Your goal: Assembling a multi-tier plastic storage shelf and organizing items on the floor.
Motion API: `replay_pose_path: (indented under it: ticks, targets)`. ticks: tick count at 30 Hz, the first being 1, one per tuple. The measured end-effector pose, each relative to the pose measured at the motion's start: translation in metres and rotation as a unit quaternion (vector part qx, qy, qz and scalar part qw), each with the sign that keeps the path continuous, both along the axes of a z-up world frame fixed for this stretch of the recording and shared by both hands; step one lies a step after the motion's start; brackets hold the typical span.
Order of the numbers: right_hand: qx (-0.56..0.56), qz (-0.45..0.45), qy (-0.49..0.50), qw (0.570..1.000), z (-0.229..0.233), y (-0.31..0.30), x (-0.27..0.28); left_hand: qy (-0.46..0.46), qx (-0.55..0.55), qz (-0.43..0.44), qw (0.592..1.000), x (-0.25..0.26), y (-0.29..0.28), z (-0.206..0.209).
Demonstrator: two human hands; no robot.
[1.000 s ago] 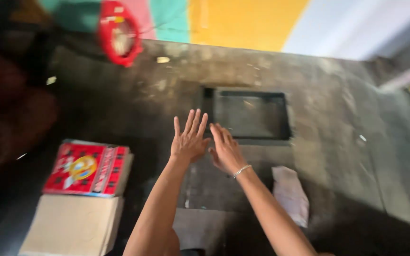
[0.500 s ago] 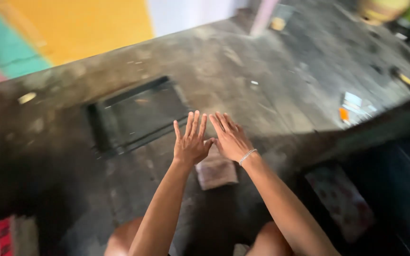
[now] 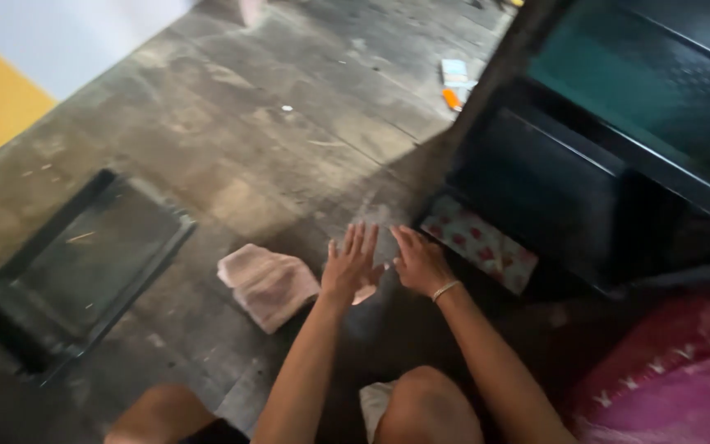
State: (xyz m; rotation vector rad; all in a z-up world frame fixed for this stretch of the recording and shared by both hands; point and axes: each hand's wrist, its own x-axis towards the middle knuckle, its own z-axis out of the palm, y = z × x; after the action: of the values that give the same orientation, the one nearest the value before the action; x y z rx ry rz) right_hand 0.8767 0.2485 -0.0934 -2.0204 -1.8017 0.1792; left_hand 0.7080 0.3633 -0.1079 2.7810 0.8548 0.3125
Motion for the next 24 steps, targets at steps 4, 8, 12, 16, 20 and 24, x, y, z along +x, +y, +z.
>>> replay_pose_path:
  ticks: [4, 8, 12, 16, 20, 24]
  targets:
    - [0.027, -0.128, -0.005, 0.991, -0.025, -0.046, 0.040, 0.052, -0.008, -0.076, 0.996, 0.035, -0.032, -0.030]
    - [-0.097, -0.331, 0.043, 0.938, -0.027, -0.081, 0.073, 0.072, -0.077, -0.109, 0.988, 0.048, -0.057, -0.013]
    - [-0.105, -0.412, 0.089, 0.901, -0.174, -0.113, 0.151, 0.171, -0.052, -0.121, 0.976, 0.051, -0.065, -0.001]
    - [0.085, -0.316, 0.153, 0.933, -0.264, -0.117, 0.188, 0.140, -0.168, -0.071, 0.973, 0.047, -0.064, 0.010]
    - [0.054, -0.335, 0.160, 0.927, -0.302, -0.110, 0.202, 0.146, -0.181, -0.056, 0.971, 0.049, -0.060, -0.004]
    - [-0.045, -0.417, 0.271, 0.867, -0.258, -0.098, 0.169, 0.124, -0.160, -0.073, 0.977, 0.045, -0.064, -0.015]
